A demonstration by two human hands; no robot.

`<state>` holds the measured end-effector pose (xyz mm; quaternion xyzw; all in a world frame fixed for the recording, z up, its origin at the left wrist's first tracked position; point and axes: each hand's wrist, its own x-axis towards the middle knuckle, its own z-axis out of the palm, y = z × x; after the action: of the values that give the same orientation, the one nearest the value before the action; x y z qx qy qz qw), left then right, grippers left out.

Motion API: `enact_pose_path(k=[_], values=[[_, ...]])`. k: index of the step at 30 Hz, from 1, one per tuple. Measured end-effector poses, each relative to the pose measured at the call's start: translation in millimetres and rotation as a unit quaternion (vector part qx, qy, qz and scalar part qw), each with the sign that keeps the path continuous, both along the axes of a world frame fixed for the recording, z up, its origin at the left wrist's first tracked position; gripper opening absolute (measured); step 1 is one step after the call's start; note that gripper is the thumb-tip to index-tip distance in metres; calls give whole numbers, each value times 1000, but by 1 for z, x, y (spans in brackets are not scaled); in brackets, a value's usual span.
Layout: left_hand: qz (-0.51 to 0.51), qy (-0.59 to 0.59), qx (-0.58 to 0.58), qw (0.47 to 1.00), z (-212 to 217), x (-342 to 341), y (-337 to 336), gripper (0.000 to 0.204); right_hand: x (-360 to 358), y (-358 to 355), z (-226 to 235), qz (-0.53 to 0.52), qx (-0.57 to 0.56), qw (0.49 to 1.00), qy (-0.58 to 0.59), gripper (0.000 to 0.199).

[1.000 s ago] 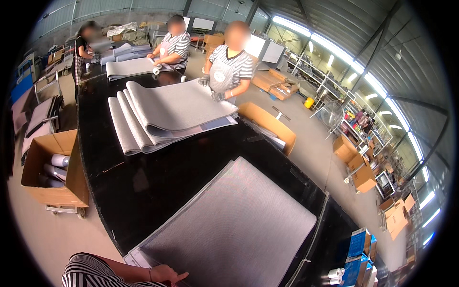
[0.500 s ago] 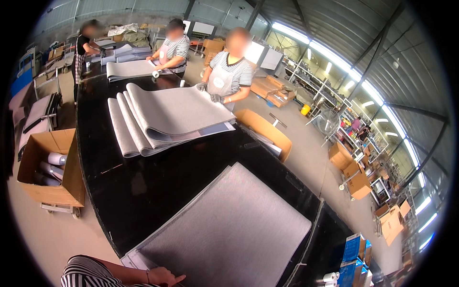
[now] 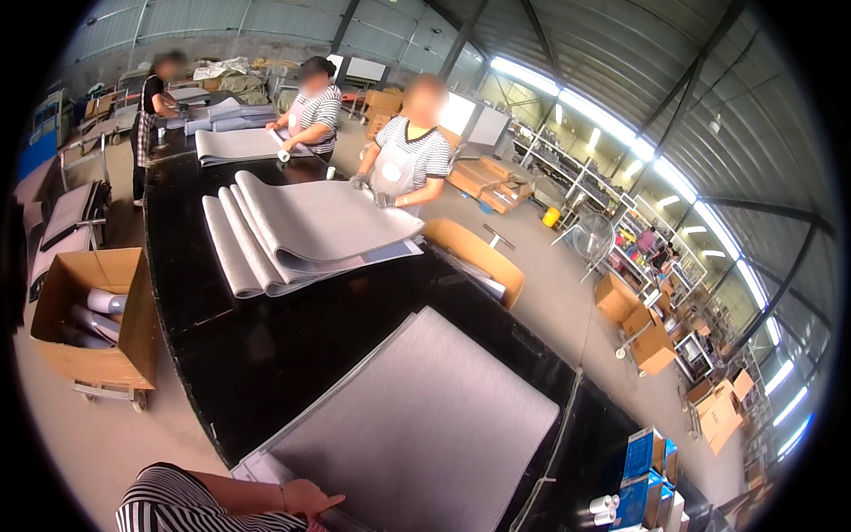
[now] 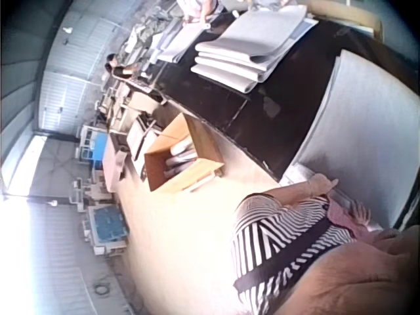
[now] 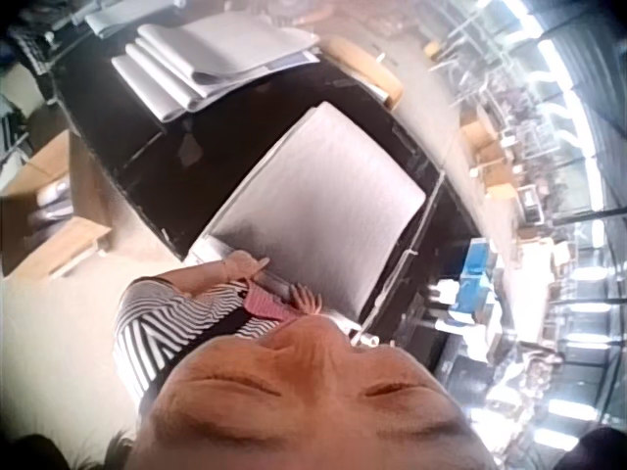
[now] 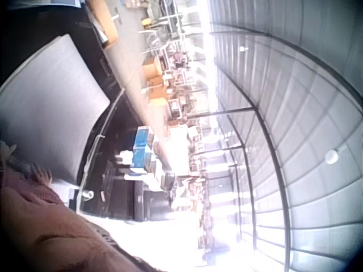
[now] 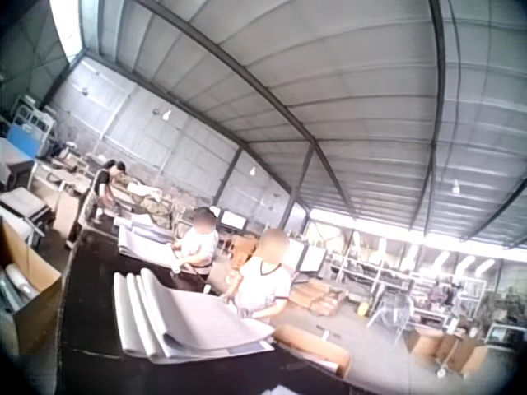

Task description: The person rolls up several pieces of gray foam material, secures them with tape, and then stacks the rolled items onto a pallet in a manufacturing facility.

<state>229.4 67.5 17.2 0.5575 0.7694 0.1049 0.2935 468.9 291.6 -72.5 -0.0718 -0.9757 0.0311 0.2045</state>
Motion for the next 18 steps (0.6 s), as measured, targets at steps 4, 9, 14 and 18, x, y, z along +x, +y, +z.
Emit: enact_pose_path(k=[4,9,14,18], values=[[7,54,-12,998,17,7,-4,73,-4,7,-19,19,26,999,24,63],[52,256,148,954,43,30,2,74,-2,-4,21,-19,-39,998,-52,62],[-1,374,337,864,14,71,16,52,-10,-3,29,-17,-108,993,-53,55],[14,333,284,899,14,88,30,55,-11,-8,53,-38,-85,995,-23,51]])
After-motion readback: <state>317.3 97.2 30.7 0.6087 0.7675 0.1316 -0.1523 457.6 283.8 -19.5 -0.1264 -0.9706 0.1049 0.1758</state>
